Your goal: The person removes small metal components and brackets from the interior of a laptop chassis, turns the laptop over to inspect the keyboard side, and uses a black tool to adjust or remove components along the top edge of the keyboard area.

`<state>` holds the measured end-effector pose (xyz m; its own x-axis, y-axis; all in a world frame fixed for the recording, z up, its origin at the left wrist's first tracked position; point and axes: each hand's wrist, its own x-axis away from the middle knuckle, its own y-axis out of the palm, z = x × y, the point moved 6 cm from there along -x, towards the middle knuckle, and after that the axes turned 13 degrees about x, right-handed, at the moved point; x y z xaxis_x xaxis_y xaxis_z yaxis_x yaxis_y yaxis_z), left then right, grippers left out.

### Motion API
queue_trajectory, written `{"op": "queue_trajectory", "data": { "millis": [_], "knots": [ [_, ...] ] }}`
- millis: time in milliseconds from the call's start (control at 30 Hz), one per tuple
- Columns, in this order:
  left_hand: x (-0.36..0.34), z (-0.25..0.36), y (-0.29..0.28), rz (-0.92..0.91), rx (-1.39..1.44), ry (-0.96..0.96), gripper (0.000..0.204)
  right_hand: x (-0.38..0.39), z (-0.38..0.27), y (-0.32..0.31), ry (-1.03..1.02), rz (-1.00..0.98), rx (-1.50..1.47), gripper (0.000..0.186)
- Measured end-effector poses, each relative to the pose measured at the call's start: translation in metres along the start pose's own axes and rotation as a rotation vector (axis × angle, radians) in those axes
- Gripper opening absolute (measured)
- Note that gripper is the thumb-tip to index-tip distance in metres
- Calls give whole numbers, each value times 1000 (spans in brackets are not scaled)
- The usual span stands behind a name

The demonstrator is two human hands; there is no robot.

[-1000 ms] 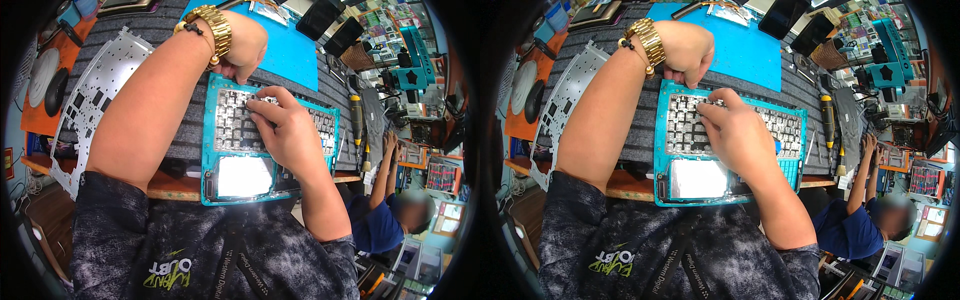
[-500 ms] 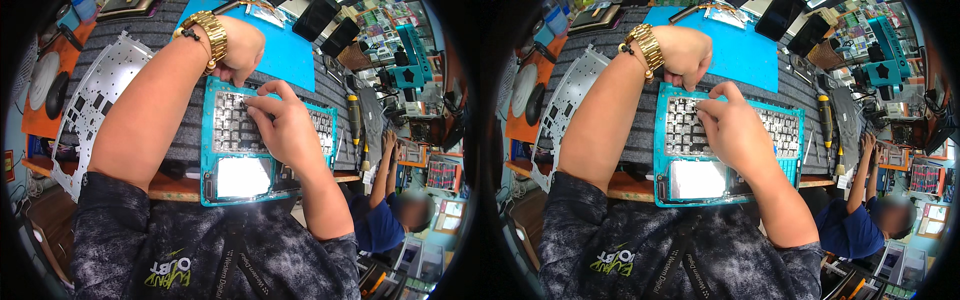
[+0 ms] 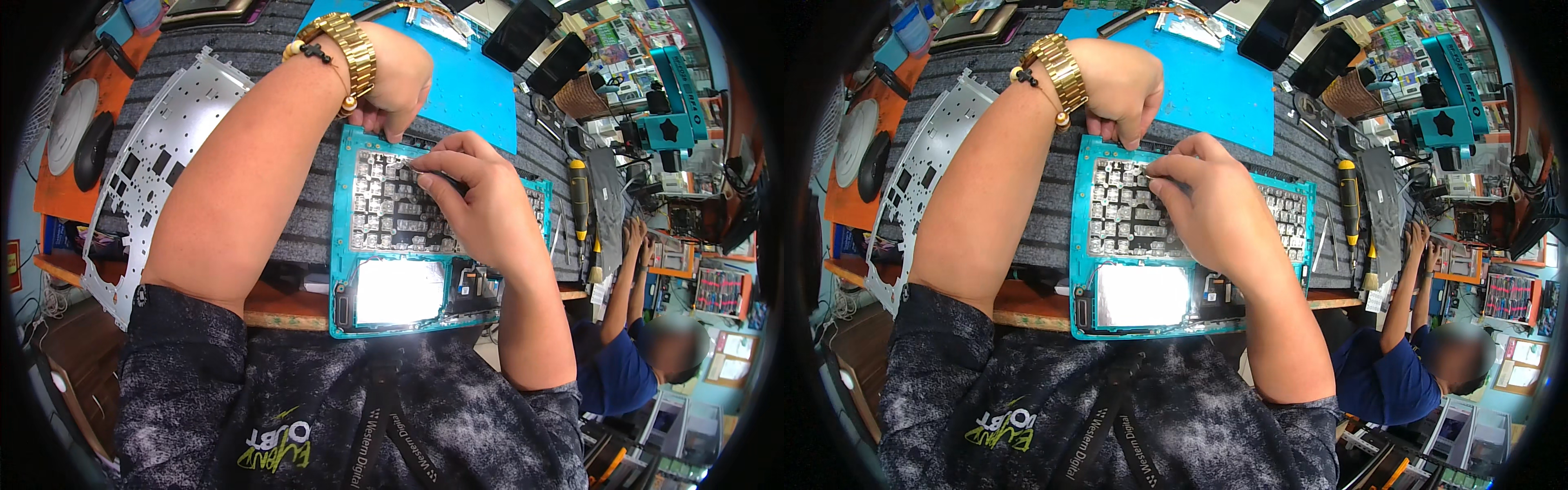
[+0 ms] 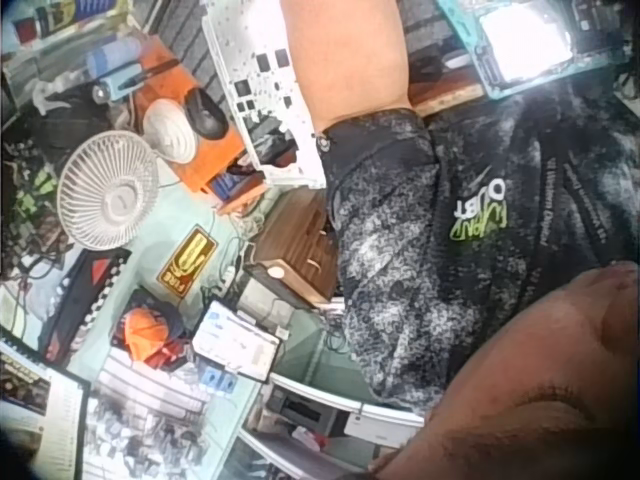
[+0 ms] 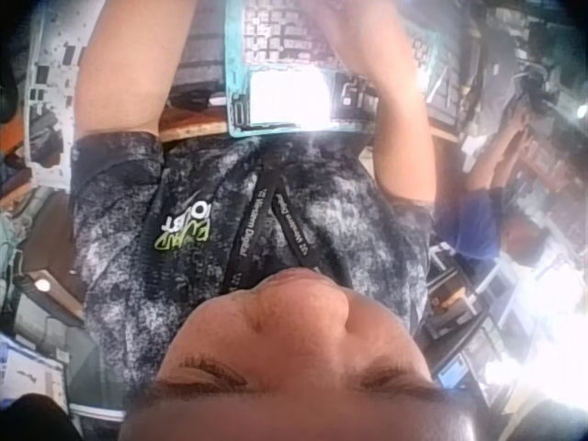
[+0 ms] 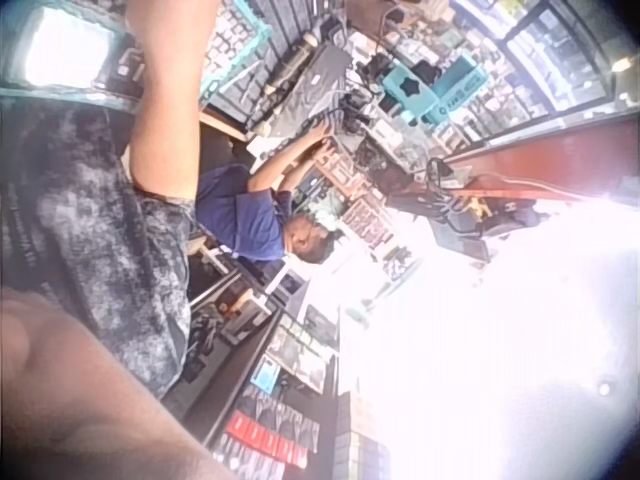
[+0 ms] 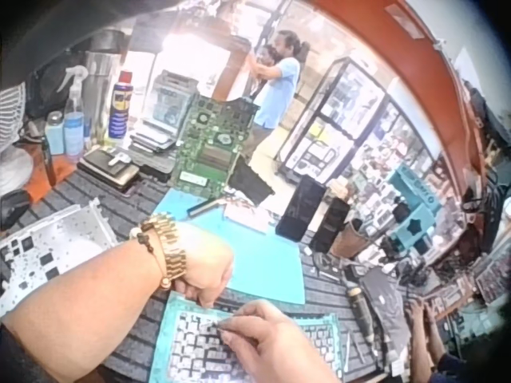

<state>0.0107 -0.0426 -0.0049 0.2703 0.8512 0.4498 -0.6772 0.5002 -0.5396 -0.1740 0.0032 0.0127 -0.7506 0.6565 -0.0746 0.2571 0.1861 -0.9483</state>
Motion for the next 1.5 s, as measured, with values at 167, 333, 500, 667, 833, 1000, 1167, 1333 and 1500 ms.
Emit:
{"op": "queue_trajectory", "data": {
  "millis": [167, 333, 500, 667, 833, 1000, 1167, 1333, 1500],
  "knots": [
    [1, 1, 0, -5, -12, 3, 16, 0, -3, 4, -19, 15, 17, 20],
    [0, -2, -1, 0, -17, -9, 17, 0, -5, 6, -29, 40, 107, 20],
    [2, -2, -3, 5, -35, 0, 17, 0, -5, 6, -31, 43, 124, 21],
    [5, -2, -6, 36, -139, -47, 15, 0, -4, 6, -25, 19, 109, 21],
    [6, -4, -6, 49, -128, -91, 14, -1, -3, 6, -25, 11, 93, 21],
    [5, -4, -5, 31, -99, -67, 14, 0, 0, 13, 26, 4, 79, 20],
    [6, -4, -5, 23, -53, -47, 12, 3, -1, 17, 28, 35, 96, 19],
    [5, -1, -4, 14, -95, -29, 13, 5, -6, 21, 19, 83, 123, 20],
    [4, 1, -4, -2, -85, -30, 13, 1, -4, 18, 32, 66, 88, 19]
  ]
}}
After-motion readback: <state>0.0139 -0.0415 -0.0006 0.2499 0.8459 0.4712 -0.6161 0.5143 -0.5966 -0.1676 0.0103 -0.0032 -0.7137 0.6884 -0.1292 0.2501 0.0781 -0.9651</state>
